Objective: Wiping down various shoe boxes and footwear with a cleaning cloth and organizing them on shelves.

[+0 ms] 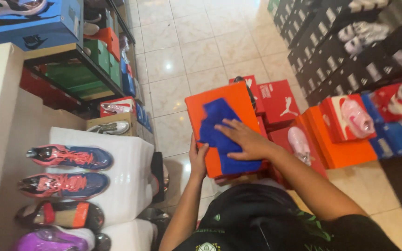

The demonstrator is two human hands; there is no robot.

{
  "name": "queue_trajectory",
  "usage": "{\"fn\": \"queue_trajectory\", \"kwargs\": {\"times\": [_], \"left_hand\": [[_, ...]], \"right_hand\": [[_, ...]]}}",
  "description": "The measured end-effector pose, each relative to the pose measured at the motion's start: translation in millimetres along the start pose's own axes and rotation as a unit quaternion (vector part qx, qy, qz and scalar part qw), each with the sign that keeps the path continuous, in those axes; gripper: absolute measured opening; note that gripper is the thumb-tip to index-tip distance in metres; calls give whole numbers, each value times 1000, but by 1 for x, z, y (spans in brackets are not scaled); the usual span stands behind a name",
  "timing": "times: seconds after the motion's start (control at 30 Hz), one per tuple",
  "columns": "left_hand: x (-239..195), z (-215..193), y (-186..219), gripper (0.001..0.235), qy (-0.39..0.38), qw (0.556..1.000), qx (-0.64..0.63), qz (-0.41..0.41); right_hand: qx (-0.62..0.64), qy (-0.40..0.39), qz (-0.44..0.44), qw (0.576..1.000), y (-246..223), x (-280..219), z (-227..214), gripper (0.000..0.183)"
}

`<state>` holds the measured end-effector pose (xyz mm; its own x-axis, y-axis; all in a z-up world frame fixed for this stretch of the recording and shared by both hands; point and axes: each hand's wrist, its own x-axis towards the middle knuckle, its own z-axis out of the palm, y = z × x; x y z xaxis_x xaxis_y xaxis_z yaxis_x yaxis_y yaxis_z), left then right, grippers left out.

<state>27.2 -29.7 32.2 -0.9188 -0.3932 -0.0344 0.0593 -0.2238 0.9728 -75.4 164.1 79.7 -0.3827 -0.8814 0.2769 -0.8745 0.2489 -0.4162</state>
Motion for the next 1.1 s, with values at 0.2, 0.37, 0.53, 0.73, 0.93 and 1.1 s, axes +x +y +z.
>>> {"fn": "queue_trajectory", "kwargs": {"times": [0.2, 0.37, 0.53, 0.73, 0.93, 1.1], "left_hand": [[15, 6, -37, 81, 8, 1000, -18, -19], [1, -1, -6, 80, 46, 997, -55, 6], [-27, 16, 50, 88, 24, 997, -5, -75], [-8, -43, -115, 70, 74, 996, 9, -44], [-38, 11, -11, 83, 38, 993, -18, -112], [-16, 6, -49, 78, 34, 993, -56, -99]], "right_hand": [[-92, 8, 47, 995, 3, 33, 4, 92], [-59, -40, 35, 997, -7, 6, 20, 86], [-55, 54, 166, 983, 14, 11, 12, 84], [4, -17, 39, 999, -35, 17, 37, 65], [-62, 34, 128, 989, 25, 10, 24, 75], [-37, 19, 93, 995, -18, 35, 30, 68]]}}
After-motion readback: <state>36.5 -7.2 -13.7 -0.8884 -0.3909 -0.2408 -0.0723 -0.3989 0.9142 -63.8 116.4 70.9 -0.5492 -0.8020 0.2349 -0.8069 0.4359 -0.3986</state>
